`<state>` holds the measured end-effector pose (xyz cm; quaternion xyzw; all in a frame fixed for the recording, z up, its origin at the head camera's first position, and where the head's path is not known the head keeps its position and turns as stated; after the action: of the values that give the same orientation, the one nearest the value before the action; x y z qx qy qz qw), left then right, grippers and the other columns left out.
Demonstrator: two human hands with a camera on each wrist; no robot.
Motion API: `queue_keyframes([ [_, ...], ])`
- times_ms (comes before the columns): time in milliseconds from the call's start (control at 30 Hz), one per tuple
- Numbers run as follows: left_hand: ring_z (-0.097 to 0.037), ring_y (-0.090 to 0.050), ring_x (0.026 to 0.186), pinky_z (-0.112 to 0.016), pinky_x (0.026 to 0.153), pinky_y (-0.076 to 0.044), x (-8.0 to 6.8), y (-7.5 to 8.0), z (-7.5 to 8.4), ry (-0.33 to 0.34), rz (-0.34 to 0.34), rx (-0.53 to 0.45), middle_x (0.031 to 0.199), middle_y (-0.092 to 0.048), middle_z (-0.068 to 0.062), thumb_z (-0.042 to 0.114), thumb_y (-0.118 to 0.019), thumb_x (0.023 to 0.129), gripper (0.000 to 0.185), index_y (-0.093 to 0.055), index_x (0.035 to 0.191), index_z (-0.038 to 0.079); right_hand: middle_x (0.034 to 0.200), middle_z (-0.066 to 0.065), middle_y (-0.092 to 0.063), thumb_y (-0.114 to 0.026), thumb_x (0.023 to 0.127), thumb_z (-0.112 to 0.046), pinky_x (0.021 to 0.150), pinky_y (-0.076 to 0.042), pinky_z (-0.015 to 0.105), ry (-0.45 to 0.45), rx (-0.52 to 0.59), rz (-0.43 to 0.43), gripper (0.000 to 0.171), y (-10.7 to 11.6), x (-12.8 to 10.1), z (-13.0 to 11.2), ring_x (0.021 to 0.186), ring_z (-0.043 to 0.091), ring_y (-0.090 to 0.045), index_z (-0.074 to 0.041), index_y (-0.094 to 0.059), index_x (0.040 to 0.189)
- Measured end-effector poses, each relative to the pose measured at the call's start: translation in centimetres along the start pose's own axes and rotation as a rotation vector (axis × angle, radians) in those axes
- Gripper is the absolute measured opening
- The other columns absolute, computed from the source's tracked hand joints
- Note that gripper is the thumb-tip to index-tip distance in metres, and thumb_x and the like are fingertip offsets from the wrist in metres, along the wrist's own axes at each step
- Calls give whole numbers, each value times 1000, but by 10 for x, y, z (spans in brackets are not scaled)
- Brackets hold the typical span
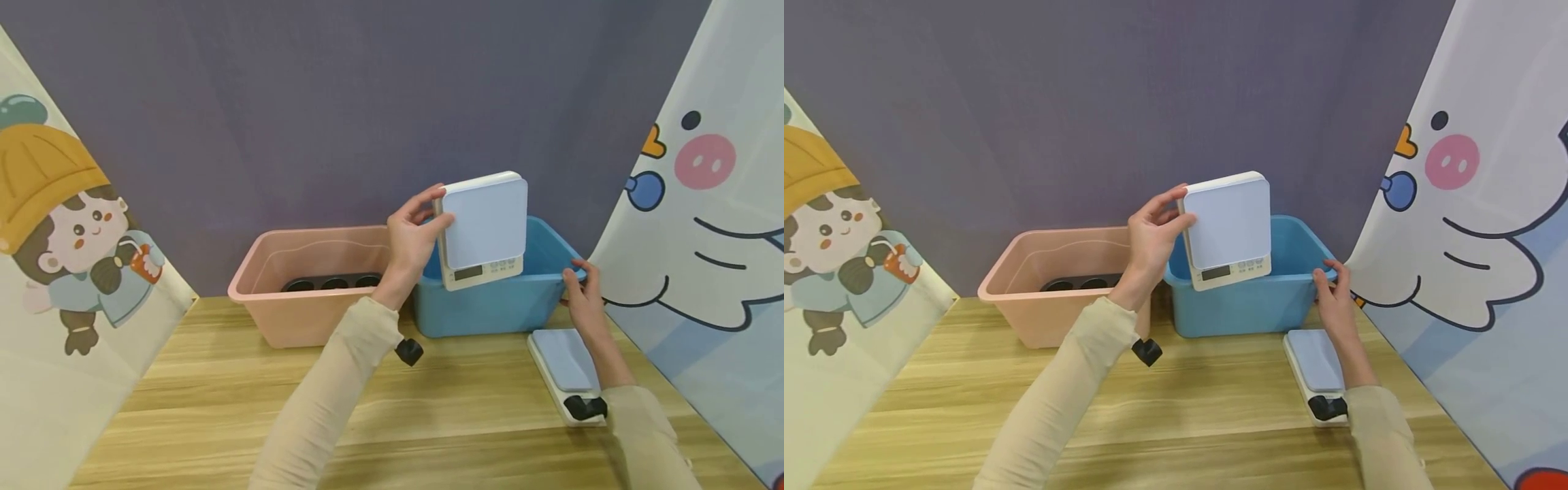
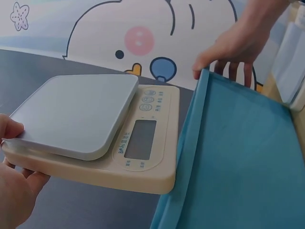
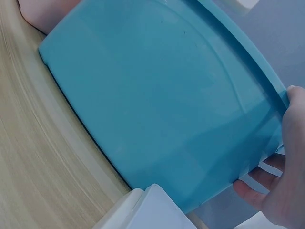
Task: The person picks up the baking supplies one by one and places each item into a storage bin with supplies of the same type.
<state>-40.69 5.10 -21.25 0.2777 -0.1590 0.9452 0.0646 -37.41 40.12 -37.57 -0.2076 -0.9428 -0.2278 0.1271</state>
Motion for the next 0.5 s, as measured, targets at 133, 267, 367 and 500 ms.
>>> queue_keyframes([
  [133,-15,-70,98,-28,79,-57,3,0,3,-29,21,-8,129,-68,-3,-7,-74,81,38,-72,117,4,150,20,-27,-33,107,-42,77,-44,17,-4,-2,13,57,2,-1,2,121,30,-41,-15,-17,155],
  [267,-11,-69,93,-25,77,-56,6,2,6,-62,39,-4,130,-67,-9,-9,-74,79,37,-72,115,1,151,20,-26,-34,107,-42,77,-45,18,1,0,12,58,2,0,3,122,31,-41,-16,-17,155],
  [367,-9,-69,91,-23,77,-55,7,2,6,-62,45,-4,129,-67,-10,-10,-74,79,37,-72,114,-1,153,20,-24,-33,107,-44,80,-45,22,0,-5,5,58,1,-1,2,124,33,-40,-17,-16,155],
  [500,-10,-69,91,-23,78,-55,10,2,5,-55,52,0,127,-68,-8,-10,-74,78,37,-72,114,-1,154,20,-23,-33,106,-44,80,-45,23,9,2,5,57,0,-2,-1,124,33,-40,-18,-16,155],
])
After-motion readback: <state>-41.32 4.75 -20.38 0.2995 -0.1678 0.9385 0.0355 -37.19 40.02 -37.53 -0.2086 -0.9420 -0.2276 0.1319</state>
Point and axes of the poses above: each hand's wrist, its own x-axis towards the middle knuckle, its own y-axis out of the back of the hand, z = x × y, the point moved 10 cm from there along x, towards the middle knuckle
